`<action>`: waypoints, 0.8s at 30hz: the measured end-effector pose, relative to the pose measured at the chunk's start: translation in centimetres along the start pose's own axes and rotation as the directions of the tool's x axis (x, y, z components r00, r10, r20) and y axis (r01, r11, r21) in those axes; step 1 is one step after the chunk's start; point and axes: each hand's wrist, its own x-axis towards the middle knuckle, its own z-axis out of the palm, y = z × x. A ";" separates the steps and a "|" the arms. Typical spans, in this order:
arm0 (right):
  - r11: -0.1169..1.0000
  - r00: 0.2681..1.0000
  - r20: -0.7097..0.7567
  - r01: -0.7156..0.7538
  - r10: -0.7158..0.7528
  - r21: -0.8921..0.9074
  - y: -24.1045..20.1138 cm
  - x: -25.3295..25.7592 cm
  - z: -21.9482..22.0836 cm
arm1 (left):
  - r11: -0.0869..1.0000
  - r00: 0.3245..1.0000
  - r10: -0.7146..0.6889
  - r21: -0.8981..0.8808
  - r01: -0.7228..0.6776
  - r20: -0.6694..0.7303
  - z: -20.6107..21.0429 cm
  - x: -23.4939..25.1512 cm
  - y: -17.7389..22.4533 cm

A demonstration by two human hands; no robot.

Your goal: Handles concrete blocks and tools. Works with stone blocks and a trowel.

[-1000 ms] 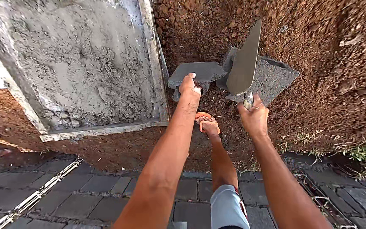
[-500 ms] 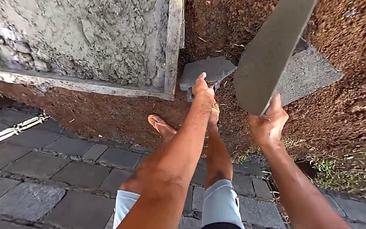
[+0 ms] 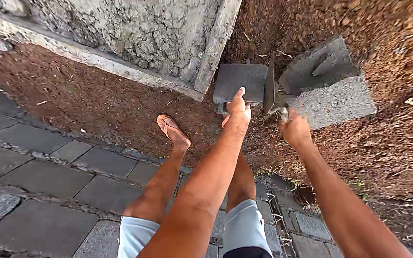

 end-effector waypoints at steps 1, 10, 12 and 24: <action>0.999 0.997 0.066 -0.040 0.041 -0.028 0.2 0.2 -0.6 | 1.000 1.000 0.001 0.002 -0.001 0.010 0.1 -0.2 0.0; 0.990 0.980 -0.191 0.078 -0.055 0.114 -1.7 -0.6 -0.8 | 0.996 0.997 0.010 -0.093 -0.003 0.082 -2.1 1.7 -1.7; 0.995 0.985 0.150 -0.079 0.088 -0.068 0.5 1.4 0.7 | 0.993 0.994 0.010 -0.117 0.003 0.111 -2.3 1.9 -2.1; 0.998 0.997 0.075 -0.005 0.000 0.057 -2.1 2.9 -1.5 | 0.978 0.972 -0.013 -0.200 0.061 0.234 -5.3 2.8 -3.1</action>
